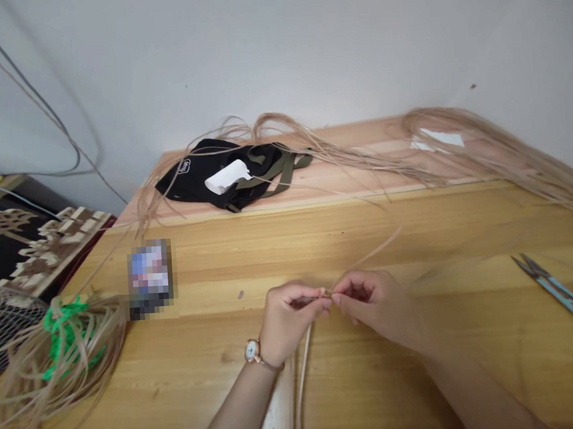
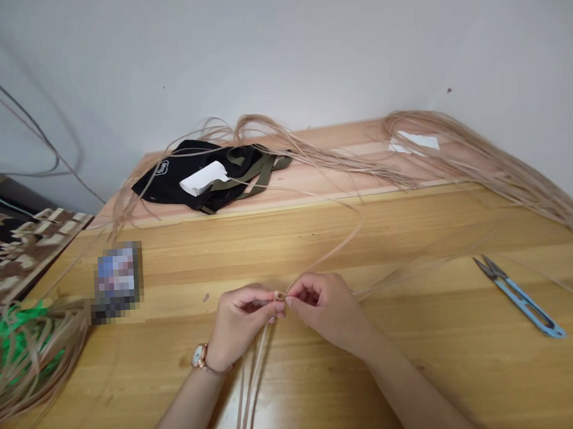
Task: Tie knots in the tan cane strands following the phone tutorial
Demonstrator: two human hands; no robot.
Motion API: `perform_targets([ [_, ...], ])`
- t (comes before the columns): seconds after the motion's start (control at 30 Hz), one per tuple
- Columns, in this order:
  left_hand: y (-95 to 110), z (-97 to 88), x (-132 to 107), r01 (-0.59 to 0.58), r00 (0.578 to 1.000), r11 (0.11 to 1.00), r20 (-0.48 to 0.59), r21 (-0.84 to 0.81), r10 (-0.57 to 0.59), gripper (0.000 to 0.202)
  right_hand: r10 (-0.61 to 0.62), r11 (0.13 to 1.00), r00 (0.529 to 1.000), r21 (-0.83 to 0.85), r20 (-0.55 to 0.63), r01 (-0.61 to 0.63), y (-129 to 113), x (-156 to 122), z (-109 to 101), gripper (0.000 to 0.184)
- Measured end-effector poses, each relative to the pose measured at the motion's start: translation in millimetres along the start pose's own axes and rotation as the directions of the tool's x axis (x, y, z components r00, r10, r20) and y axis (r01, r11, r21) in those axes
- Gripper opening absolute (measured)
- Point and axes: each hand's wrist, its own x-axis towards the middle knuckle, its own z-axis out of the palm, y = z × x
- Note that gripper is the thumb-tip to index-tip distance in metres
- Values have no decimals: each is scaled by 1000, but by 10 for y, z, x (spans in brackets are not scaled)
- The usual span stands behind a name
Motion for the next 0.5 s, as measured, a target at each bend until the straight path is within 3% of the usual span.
perform_targets([
  [0.13, -30, -30, -6, -139, 990, 963, 43, 230, 132, 9, 7, 996, 1000, -87, -7, -7, -39, 3, -3, 13],
  [0.27, -56, -33, -11, -309, 951, 859, 113, 409, 288, 11, 39, 994, 998, -103, -41, -43, -34, 13, 9, 13],
  [0.43, -101, -14, -9, -512, 848, 714, 146, 477, 510, 16, 78, 996, 996, -47, -40, -80, 18, 35, 31, 13],
  [0.5, -108, -12, -5, -519, 842, 710, 140, 477, 521, 16, 78, 997, 997, -6, -27, -79, 44, 46, 45, 13],
])
